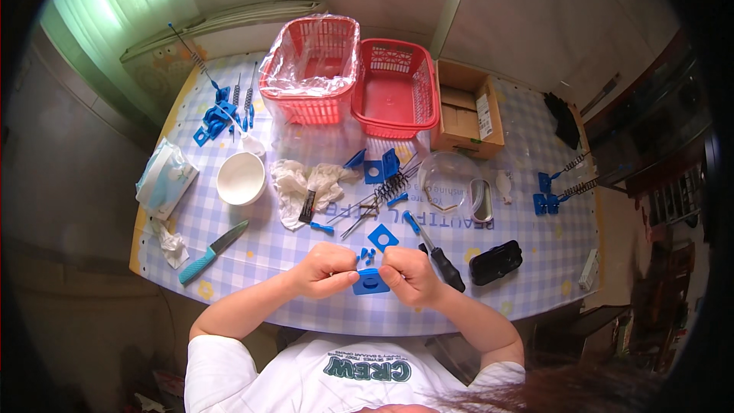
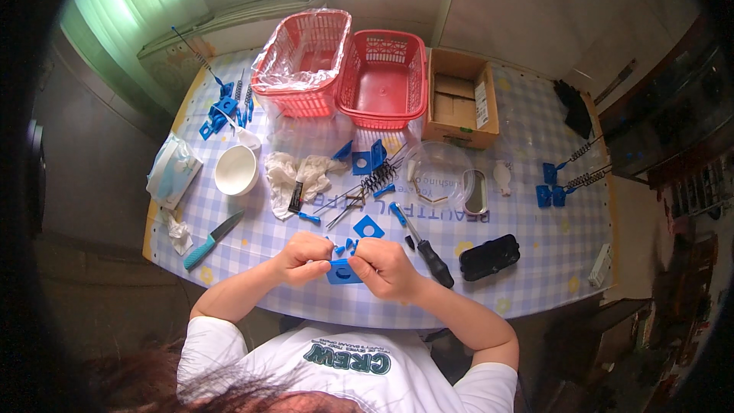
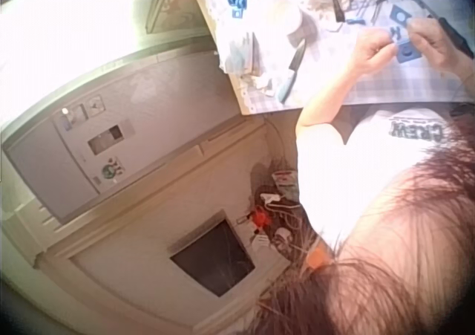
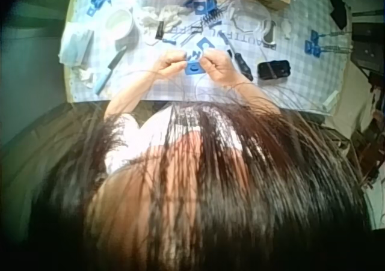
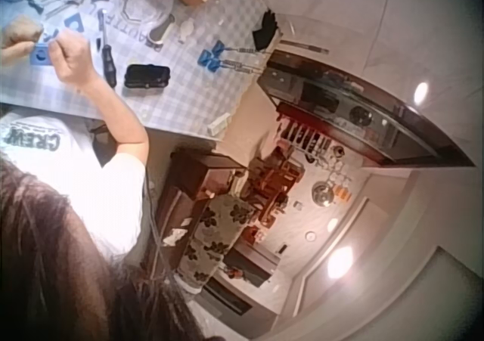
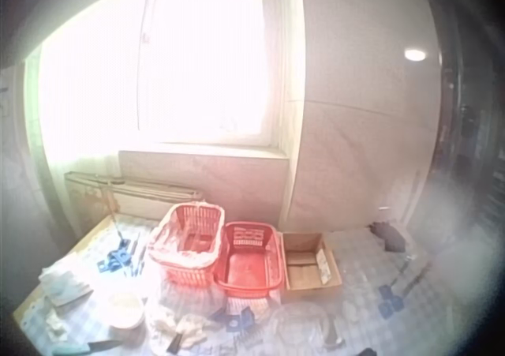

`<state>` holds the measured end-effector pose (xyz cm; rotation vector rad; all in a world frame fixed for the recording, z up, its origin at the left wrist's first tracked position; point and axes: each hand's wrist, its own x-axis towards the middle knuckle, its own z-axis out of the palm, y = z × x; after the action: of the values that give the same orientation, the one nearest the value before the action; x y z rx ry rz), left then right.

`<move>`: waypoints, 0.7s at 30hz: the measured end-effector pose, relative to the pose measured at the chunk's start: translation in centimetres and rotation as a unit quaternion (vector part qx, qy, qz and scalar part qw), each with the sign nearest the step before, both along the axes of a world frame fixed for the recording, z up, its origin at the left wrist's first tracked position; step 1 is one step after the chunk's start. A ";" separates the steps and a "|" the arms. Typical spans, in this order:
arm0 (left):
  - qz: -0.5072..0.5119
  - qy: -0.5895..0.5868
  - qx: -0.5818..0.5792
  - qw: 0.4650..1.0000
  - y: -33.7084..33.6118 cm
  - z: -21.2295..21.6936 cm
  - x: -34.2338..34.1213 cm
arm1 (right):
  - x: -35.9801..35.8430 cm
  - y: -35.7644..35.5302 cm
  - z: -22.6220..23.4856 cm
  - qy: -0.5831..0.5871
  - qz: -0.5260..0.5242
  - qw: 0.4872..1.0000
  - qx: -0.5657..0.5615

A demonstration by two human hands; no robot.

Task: The user is assembling a small electrical or mechanical component on a table, involving applying glue or adhesive from a tube to a blue plastic base and then positioning a spring and other small parts.

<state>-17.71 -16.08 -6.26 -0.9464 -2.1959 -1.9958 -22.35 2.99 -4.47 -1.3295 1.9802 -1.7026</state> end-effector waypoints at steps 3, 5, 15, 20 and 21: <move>0.007 -0.001 -0.002 1.000 0.0 0.2 -0.1 | 0.0 -0.1 -0.1 -0.009 -0.002 1.000 0.000; 0.007 0.003 0.006 1.000 -0.1 0.0 -0.1 | 0.0 0.0 -0.3 -0.023 -0.001 1.000 0.004; 0.008 0.024 0.003 1.000 -0.1 -0.1 0.0 | 0.2 0.1 0.3 -0.073 0.017 0.997 0.019; 0.000 0.020 0.002 1.000 0.2 0.0 0.1 | 0.2 0.1 -0.1 -0.104 0.027 0.994 -0.011; 0.000 0.019 0.000 1.000 0.2 0.0 0.1 | 0.1 0.2 -0.4 -0.091 0.032 0.995 -0.005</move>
<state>-17.59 -15.89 -6.25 -0.9756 -2.1754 -1.9602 -22.27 3.19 -4.87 -1.1809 1.8104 -1.7385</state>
